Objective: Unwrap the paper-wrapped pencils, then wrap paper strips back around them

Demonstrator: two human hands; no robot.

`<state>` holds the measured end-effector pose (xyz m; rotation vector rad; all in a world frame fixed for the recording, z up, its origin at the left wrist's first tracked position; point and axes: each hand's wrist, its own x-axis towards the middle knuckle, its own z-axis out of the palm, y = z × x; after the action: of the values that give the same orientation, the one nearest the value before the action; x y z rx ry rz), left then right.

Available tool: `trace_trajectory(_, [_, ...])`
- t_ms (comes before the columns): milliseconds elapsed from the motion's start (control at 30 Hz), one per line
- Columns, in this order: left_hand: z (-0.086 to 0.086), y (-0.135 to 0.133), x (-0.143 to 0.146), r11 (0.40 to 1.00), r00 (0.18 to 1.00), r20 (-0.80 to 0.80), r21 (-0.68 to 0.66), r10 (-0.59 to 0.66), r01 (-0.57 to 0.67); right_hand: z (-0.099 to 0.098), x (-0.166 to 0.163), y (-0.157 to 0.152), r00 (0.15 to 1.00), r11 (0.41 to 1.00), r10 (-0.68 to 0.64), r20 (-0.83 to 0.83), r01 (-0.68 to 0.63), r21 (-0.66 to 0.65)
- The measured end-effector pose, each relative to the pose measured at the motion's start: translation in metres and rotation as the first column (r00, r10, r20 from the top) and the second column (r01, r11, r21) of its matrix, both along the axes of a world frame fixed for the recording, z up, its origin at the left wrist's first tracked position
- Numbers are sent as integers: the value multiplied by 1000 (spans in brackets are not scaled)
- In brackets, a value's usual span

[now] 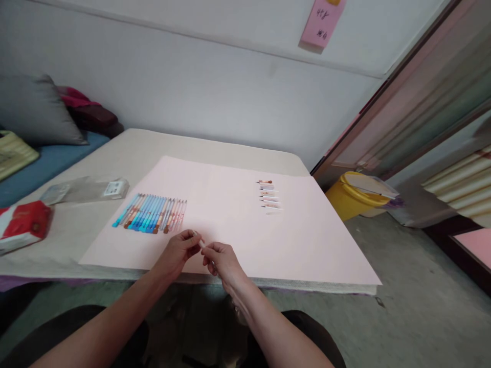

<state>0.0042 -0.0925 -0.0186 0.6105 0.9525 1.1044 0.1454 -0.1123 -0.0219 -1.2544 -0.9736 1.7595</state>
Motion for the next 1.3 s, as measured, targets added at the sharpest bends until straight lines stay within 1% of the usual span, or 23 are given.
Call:
trace_trajectory(67, [0, 0, 0, 1000, 999, -34, -12, -6, 5, 0, 0, 0, 1000, 1000, -1, 8, 1, 3])
trace_trajectory(200, [1, 1, 0, 999, 994, 103, -25, -33, 36, 0, 2, 1, 1000, 1000, -24, 7, 24, 15])
trace_trajectory(267, [1, 1, -1, 999, 992, 126, -22, -30, 33, 0, 2, 1, 1000, 999, -30, 3, 30, 18])
trace_trajectory(433, [-2, 2, -2, 1000, 1000, -8, -31, -7, 6, -2, 1, 1, 1000, 1000, -6, -16, 6, 10])
trace_trajectory(500, [-2, 1, -1, 999, 1000, 2, -39, -8, 8, -2, 1, 0, 1000, 1000, -12, -14, 12, 13])
trace_trajectory(633, [0, 1, 0, 999, 995, 91, -25, -31, 34, -2, 2, 0, 1000, 1000, -26, -8, 26, 16])
trace_trajectory(833, [-3, 1, -1, 999, 999, -46, -28, -19, 17, -2, 1, 0, 1000, 1000, -2, 2, 2, 3])
trace_trajectory(1033, [1, 0, 0, 998, 993, 111, -31, -42, 46, -1, 2, 1, 1000, 999, -30, -1, 30, 25])
trace_trajectory(1167, [1, -1, 0, 1000, 998, 55, -13, -23, 24, 0, 0, 1, 1000, 1000, -28, 11, 28, 3])
trace_trajectory(1300, [-2, 1, -1, 998, 999, -34, -50, 34, -36, 0, -1, 1, 998, 999, -34, 44, 33, 20])
